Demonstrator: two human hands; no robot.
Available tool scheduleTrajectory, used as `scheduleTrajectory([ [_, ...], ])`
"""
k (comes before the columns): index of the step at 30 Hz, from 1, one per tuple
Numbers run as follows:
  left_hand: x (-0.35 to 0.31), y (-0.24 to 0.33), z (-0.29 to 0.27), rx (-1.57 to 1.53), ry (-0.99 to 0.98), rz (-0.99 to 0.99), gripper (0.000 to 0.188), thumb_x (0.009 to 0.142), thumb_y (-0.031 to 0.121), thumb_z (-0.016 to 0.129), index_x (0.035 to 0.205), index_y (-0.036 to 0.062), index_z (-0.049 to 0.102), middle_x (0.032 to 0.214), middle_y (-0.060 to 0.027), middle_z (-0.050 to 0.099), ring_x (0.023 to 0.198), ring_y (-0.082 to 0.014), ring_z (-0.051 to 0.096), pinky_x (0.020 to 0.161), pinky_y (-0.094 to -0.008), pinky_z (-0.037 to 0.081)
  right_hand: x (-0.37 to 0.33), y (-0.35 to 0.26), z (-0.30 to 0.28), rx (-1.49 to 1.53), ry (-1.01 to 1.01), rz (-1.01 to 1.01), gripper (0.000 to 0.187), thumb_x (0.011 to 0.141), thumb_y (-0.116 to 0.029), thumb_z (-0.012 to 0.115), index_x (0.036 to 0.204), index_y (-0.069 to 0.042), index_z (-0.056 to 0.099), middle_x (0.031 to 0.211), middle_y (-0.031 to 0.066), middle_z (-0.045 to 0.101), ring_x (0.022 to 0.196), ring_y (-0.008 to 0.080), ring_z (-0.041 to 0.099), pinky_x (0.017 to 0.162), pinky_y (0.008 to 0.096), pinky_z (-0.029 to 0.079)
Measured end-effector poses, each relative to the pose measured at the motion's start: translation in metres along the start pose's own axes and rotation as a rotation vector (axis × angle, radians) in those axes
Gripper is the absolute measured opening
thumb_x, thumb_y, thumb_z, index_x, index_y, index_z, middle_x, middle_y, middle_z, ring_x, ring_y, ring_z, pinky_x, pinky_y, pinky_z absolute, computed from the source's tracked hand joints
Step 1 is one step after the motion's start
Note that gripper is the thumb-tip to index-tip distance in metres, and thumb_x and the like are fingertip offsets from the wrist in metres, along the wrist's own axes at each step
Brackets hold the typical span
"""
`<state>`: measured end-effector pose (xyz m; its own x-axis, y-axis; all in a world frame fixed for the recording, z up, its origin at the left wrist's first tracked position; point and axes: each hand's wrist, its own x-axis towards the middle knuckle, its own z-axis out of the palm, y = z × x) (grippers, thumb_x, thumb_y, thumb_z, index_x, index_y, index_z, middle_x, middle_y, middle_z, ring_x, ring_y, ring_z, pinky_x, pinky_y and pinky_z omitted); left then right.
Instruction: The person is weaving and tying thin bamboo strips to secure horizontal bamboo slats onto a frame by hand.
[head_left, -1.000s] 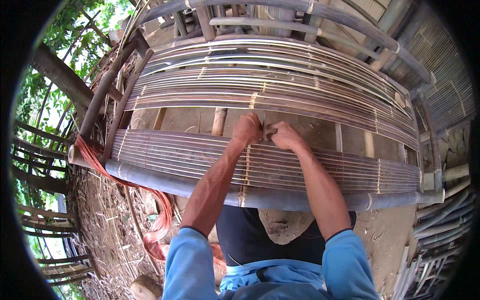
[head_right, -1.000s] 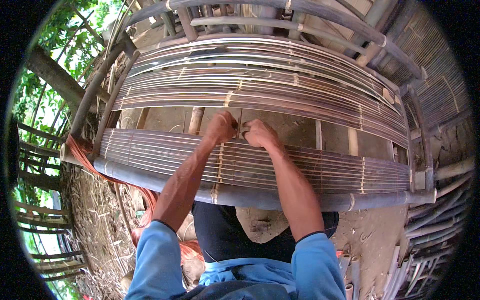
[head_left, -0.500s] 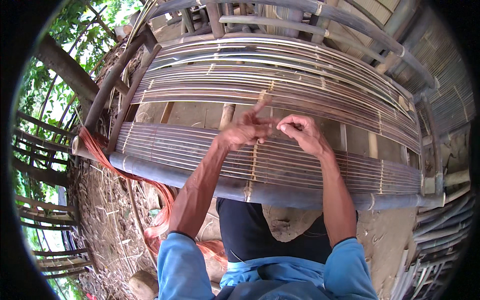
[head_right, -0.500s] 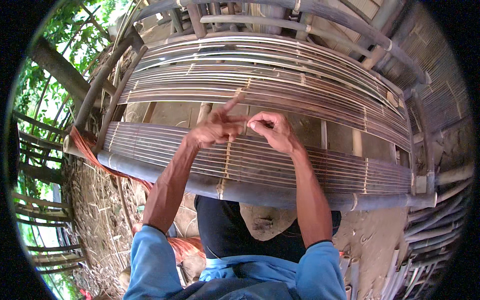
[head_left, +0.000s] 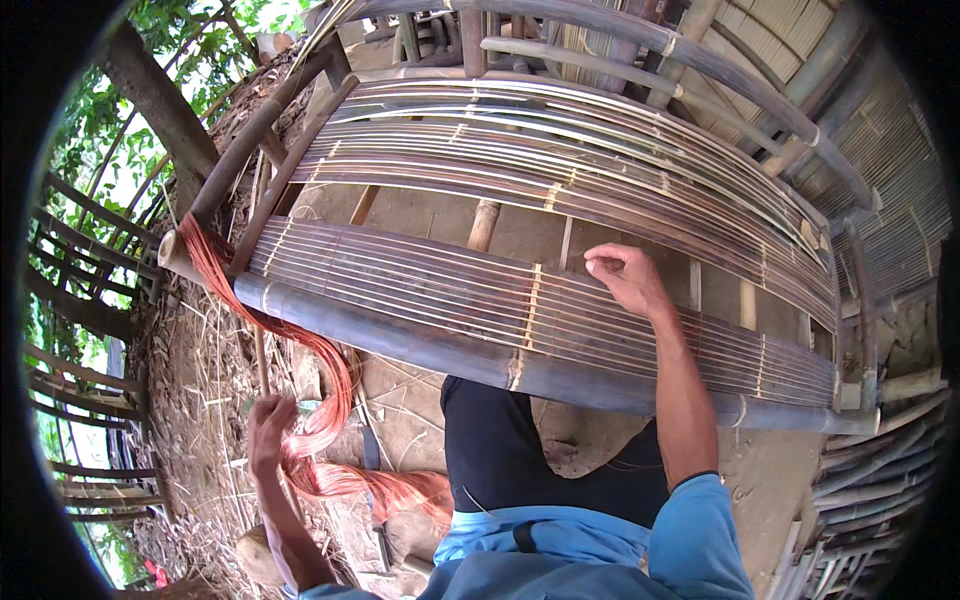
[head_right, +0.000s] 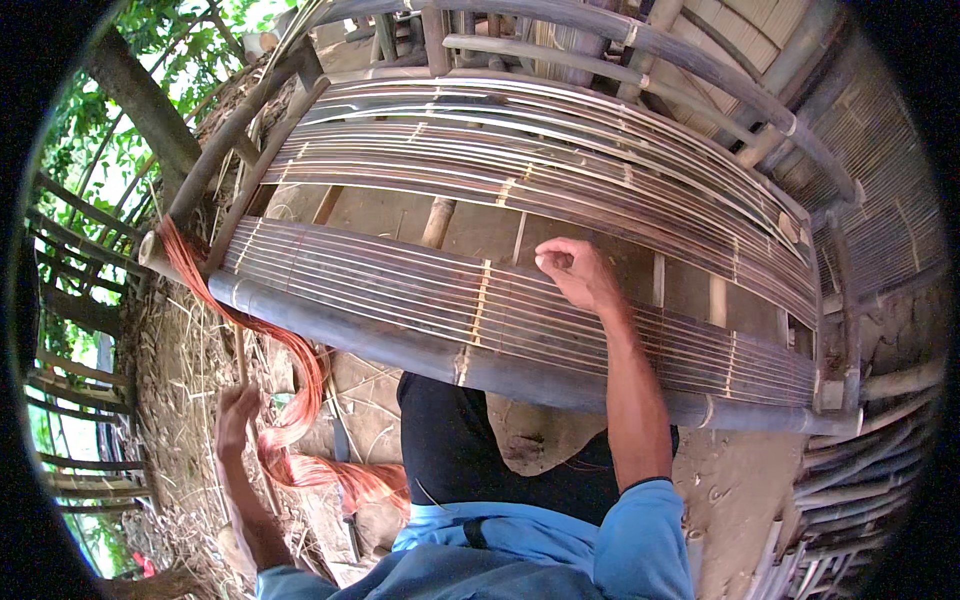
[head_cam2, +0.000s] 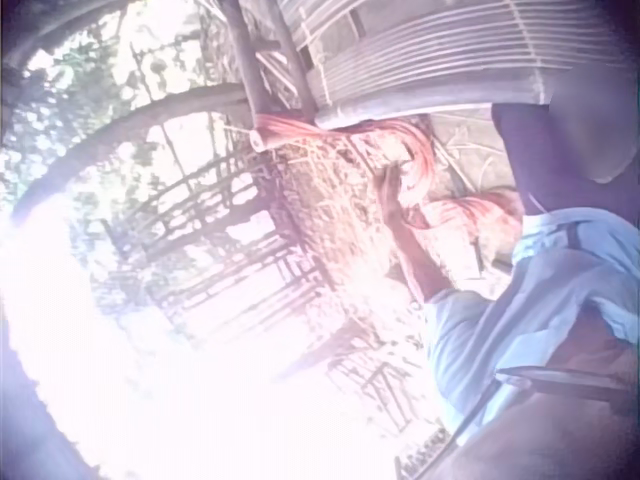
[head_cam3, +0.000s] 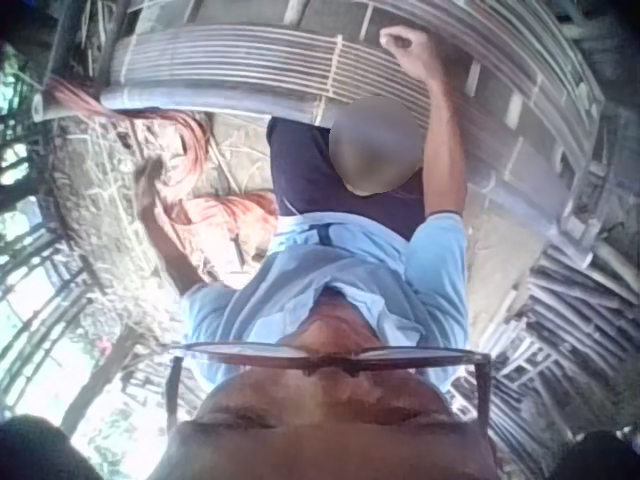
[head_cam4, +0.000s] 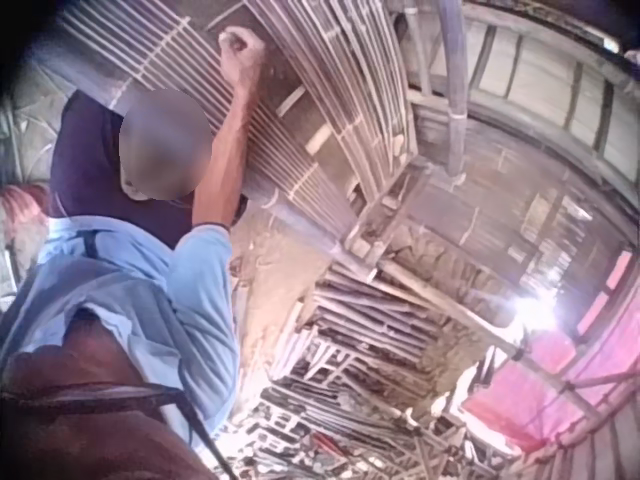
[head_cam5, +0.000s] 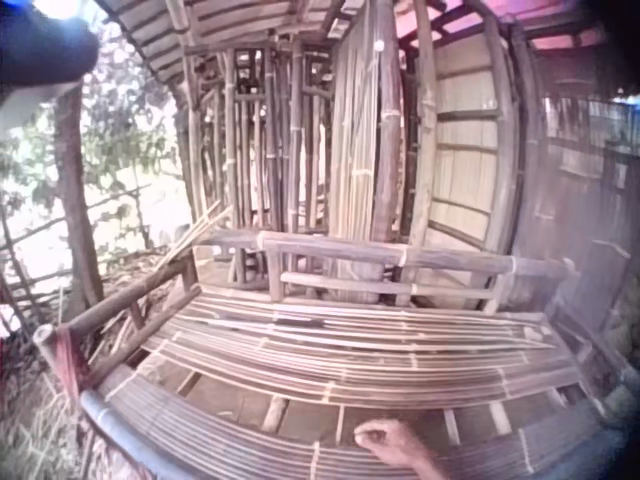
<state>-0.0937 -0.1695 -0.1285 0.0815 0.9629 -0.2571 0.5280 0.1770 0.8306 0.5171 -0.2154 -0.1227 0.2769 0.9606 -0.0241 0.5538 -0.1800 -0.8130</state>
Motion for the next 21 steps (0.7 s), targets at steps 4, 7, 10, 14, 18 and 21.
scheduleTrajectory([
  [4,-0.054,-0.166,-0.064,0.630,0.260,0.010,0.028,0.087,0.022,0.072,0.103,-0.0016,0.071,0.092,-0.0168,0.070,0.083,-0.0260,0.069,0.072,-0.0369,0.055,0.002,-0.004,0.014,-0.092,-0.008,0.096,0.027,0.092,-0.032,0.071,0.106,-0.009,0.076,0.099,0.0110,0.076,0.095,0.0221,0.072,0.087,0.0362,0.055],
  [7,-0.048,-0.114,0.032,0.381,0.352,-0.072,0.060,0.081,0.015,0.079,0.135,-0.0014,0.059,0.126,-0.0223,0.065,0.114,-0.0307,0.064,0.095,-0.0399,0.054,-0.010,0.010,0.010,-0.129,0.015,0.143,0.028,0.093,-0.031,0.071,0.104,-0.005,0.076,0.095,0.0112,0.076,0.090,0.0205,0.072,0.083,0.0352,0.055],
  [10,-0.027,-0.025,0.124,-0.335,0.038,0.073,0.091,0.087,0.019,0.077,0.159,0.0076,0.022,0.144,-0.0233,0.049,0.126,-0.0317,0.055,0.096,-0.0445,0.054,-0.010,0.006,0.012,-0.073,0.077,0.036,0.030,0.092,-0.029,0.072,0.102,-0.001,0.075,0.093,0.0121,0.075,0.086,0.0188,0.071,0.080,0.0337,0.055],
  [14,-0.015,0.040,0.218,-0.795,-0.205,-0.037,0.098,0.085,0.018,0.079,0.158,0.0005,0.015,0.134,-0.0241,0.056,0.118,-0.0282,0.059,0.086,-0.0339,0.055,-0.011,0.006,0.027,-0.013,0.136,-0.020,0.024,0.091,-0.022,0.073,0.099,0.001,0.074,0.089,0.0117,0.073,0.082,0.0174,0.069,0.078,0.0313,0.054],
  [18,-0.014,0.086,0.231,-0.504,-0.262,-0.094,0.080,0.085,0.019,0.080,0.142,-0.0101,0.033,0.115,-0.0187,0.065,0.093,-0.0230,0.065,0.074,-0.0311,0.053,-0.016,-0.003,0.033,-0.007,0.244,-0.115,0.020,0.089,-0.017,0.074,0.102,-0.002,0.072,0.100,0.0119,0.070,0.089,0.0207,0.068,0.081,0.0330,0.053],
  [21,-0.009,0.064,0.226,-0.362,-0.213,0.035,0.069,0.086,0.022,0.081,0.132,-0.0083,0.040,0.100,-0.0140,0.067,0.076,-0.0172,0.062,0.066,-0.0282,0.051,-0.024,-0.013,0.050,-0.179,0.265,-0.302,0.020,0.089,-0.015,0.073,0.105,-0.003,0.071,0.103,0.0135,0.068,0.099,0.0280,0.066,0.089,0.0382,0.051],
])
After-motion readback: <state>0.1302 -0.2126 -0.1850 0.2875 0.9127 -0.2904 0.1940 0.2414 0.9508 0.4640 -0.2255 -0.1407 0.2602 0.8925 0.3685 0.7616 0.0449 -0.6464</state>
